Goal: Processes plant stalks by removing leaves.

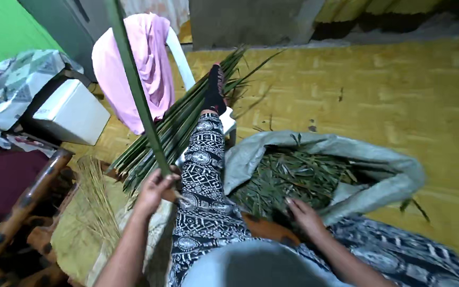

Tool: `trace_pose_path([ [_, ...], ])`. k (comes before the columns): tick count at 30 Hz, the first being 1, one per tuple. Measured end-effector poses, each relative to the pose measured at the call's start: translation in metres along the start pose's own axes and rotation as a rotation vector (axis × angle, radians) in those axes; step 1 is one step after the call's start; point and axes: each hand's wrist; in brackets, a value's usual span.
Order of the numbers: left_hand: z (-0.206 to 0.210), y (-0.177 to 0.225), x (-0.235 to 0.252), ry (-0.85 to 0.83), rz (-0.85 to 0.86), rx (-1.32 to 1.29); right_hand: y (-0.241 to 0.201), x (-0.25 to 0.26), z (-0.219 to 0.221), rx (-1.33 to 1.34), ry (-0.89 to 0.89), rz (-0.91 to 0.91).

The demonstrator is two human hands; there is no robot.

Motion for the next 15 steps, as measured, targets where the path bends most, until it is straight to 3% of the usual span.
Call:
trace_pose_path([
  [2,0.053,0.002,-0.001,-0.144,-0.042,-0.069,-0.038,-0.016,-0.003,0.130,-0.080,-0.023],
  [6,0.138,-0.003,0.006,-0.244,-0.040,-0.202,-0.099,-0.036,-0.014,0.380,-0.256,-0.068],
  [10,0.187,-0.006,0.009,-0.222,-0.104,-0.329,-0.098,-0.039,-0.017,0.792,-0.337,-0.050],
  [15,0.213,-0.024,0.002,-0.186,-0.154,-0.345,-0.081,-0.034,-0.029,0.992,-0.553,-0.014],
])
Point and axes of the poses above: each hand's wrist, its own x-axis towards the middle knuckle, its own z-axis out of the palm, y = z × x, and after that the axes turned 5 degrees about z, right-handed
